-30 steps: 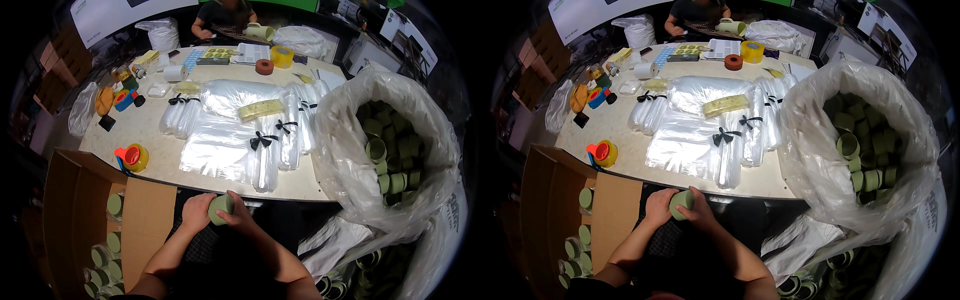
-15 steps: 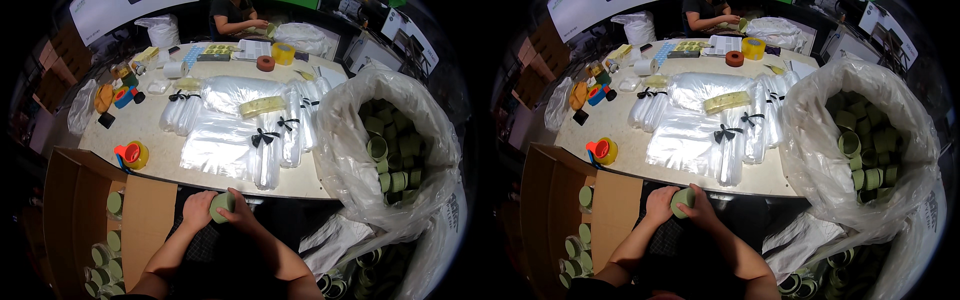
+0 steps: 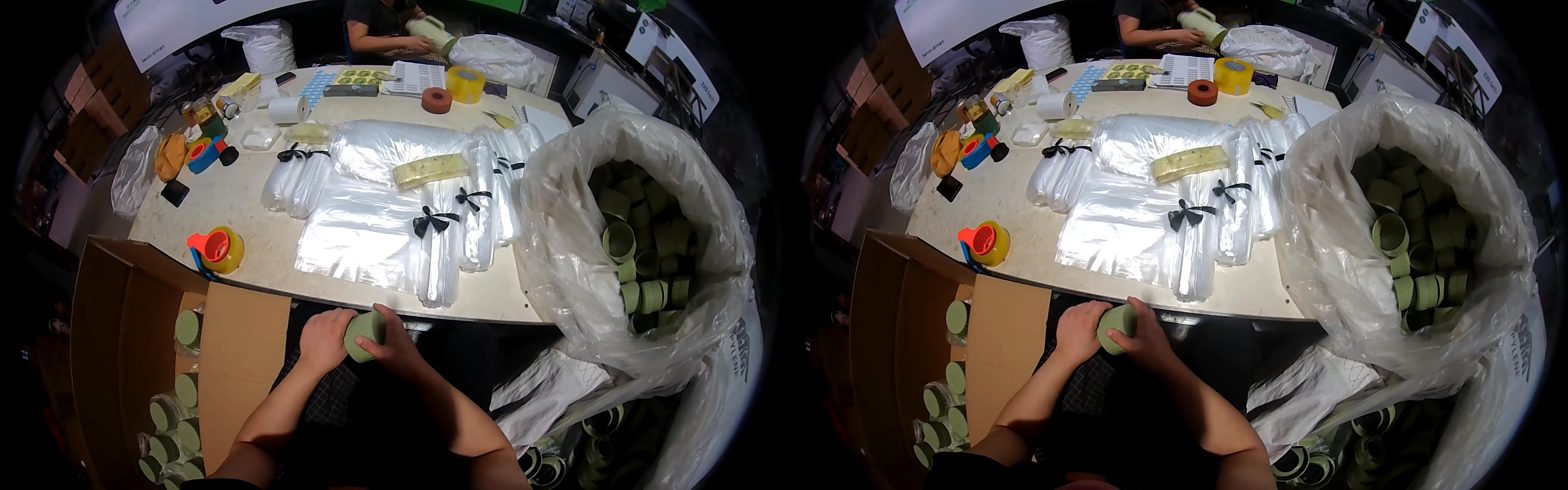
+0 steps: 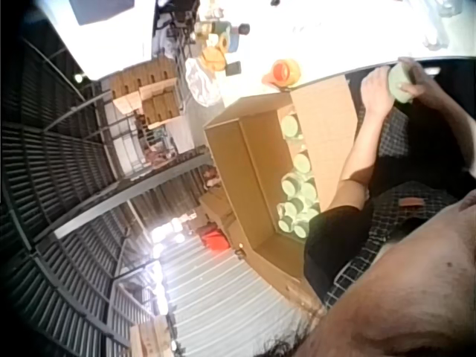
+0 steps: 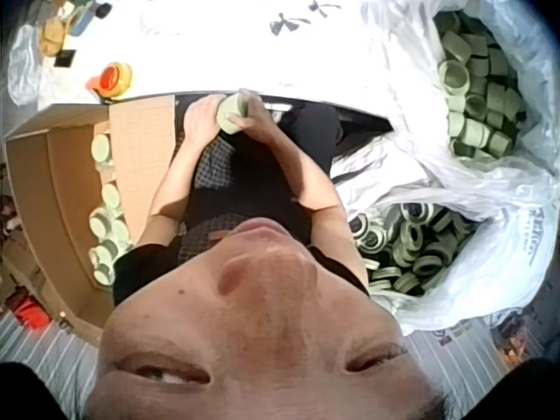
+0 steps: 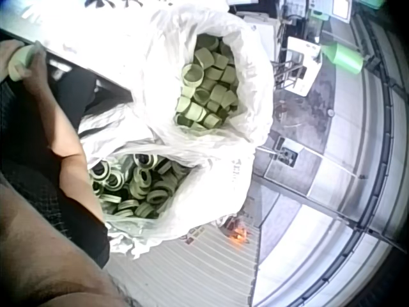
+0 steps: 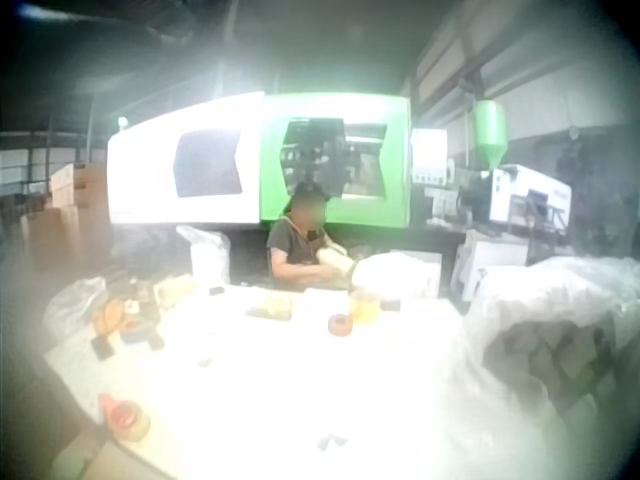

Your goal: The person puts lids on plastic jugs, places each jug into a plastic bag, and stacks the bagged jugs inside a large cardboard box.

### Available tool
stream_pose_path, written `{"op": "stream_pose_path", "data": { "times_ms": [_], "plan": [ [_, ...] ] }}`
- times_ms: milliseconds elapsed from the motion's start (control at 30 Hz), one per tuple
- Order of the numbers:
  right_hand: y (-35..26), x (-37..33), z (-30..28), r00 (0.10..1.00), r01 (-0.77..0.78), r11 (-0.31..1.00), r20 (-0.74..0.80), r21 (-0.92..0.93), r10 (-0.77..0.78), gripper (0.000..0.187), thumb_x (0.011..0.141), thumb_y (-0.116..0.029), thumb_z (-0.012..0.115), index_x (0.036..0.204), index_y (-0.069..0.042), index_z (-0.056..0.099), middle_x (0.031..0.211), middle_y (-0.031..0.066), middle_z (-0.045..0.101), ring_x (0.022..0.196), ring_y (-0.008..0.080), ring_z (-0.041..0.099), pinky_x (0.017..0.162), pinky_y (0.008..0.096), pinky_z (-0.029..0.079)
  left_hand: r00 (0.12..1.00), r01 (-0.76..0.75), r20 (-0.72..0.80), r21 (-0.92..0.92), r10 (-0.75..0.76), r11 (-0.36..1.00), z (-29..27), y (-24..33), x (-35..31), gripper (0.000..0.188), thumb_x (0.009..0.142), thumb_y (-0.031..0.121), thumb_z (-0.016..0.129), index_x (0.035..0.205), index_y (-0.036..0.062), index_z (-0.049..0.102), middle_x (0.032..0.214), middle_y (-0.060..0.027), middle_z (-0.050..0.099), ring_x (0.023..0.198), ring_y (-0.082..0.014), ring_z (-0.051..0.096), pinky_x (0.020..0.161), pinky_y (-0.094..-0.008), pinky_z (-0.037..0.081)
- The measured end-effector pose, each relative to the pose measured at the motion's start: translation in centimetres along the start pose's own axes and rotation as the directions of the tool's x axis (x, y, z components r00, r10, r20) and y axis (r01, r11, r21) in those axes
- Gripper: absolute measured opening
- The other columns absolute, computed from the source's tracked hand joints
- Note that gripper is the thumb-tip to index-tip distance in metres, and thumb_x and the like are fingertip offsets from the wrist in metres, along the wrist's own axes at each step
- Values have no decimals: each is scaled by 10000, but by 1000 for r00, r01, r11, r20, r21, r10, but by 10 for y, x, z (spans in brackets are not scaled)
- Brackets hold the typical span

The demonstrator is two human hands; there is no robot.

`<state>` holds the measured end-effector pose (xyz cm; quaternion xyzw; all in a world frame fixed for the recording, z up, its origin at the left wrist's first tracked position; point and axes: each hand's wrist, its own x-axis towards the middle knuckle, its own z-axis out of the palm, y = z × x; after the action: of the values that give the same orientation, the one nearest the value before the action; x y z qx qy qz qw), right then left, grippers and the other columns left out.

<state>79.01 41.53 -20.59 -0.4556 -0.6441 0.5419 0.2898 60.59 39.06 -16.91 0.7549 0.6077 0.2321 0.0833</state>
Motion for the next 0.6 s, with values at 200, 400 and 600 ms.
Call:
{"op": "stream_pose_path", "data": {
  "times_ms": [200, 400, 600],
  "plan": [
    [-1, 0, -1, 1000, -5, 1000, 16, 22, 5, 923, 796, -422, 806, 1464, 20, 347, 1411, 298, 441, 1319, 396, 467, 1098, 443, 391, 1000, 4, 8, 7, -4, 1000, 0, 1, 0, 266, 819, 202, 635, 1058, 87, 644, 927, -78, 677, 890, -292, 666, 740, -431, 496],
    [0, 0, -1, 1000, 14, 1000, 12, -15, -14, 924, 798, -421, 803, 1463, 25, 343, 1405, 299, 442, 1320, 396, 464, 1099, 443, 389, 999, 38, 35, 0, -38, 999, -2, 3, 1, 262, 803, 196, 651, 1039, 83, 659, 945, -88, 692, 906, -308, 671, 759, -430, 509],
    [0, 0, -2, 1000, 18, 999, 17, -27, -18, 918, 800, -421, 803, 1466, 8, 340, 1399, 299, 448, 1307, 402, 476, 1089, 448, 398, 998, 41, 41, 8, -41, 999, -2, 2, 1, 262, 802, 195, 652, 1039, 84, 657, 941, -87, 689, 906, -310, 670, 755, -433, 508]
  ]
}}
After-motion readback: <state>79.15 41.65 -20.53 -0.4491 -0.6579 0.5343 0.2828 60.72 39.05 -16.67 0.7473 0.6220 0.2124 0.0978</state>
